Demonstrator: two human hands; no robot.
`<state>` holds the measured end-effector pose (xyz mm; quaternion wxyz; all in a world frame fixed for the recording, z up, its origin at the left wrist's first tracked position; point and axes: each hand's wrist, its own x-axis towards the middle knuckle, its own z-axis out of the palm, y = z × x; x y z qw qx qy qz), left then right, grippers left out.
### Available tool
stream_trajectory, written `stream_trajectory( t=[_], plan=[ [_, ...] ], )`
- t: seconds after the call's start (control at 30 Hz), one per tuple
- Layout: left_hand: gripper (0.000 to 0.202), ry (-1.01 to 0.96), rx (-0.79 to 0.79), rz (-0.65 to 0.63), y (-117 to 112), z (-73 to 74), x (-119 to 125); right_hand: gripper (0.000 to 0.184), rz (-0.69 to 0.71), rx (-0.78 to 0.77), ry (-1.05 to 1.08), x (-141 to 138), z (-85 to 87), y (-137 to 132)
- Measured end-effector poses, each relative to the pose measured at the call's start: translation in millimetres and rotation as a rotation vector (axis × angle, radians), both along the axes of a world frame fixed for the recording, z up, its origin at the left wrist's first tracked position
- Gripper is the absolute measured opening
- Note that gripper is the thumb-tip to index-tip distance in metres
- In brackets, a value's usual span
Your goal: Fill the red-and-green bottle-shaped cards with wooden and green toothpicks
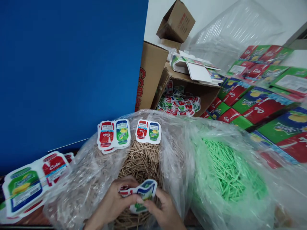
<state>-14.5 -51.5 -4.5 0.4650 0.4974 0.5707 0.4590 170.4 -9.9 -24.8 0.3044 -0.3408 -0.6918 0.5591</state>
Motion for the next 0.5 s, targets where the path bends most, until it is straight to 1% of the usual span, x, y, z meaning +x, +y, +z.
stream_trajectory(
  t=[0.03, 0.1, 0.13, 0.2, 0.27, 0.33, 0.4, 0.5],
  plan=[
    [0.040, -0.068, -0.031, 0.034, -1, -1.1, -1, 0.023, -0.008, -0.021, 0.008, -4, 0.2, 0],
    [0.056, -0.218, -0.090, 0.096, -5, -2.9, -4, 0.028, -0.099, -0.059, 0.040, -11, -0.2, 2],
    [0.058, -0.278, -0.107, 0.115, -7, -3.2, -6, 0.031, -0.148, -0.081, 0.046, -15, -1.1, 3],
    [0.046, -0.315, -0.111, 0.121, -12, -2.1, -13, 0.036, -0.190, -0.121, 0.054, -21, -3.9, 7],
    [0.034, -0.264, -0.087, 0.143, -18, 1.3, -23, 0.038, -0.168, -0.147, 0.090, -30, -5.6, 11],
    [0.030, -0.170, -0.064, 0.187, -24, 6.7, -34, 0.038, -0.102, -0.147, 0.140, -39, -2.7, 14],
    [0.027, -0.099, -0.048, 0.248, -29, 14.5, -46, 0.034, -0.038, -0.087, 0.144, -50, 6.3, 18],
    [0.026, -0.152, -0.056, 0.303, -32, 32.0, -64, 0.025, 0.024, 0.080, 0.062, -70, 28.8, 28]
  ],
)
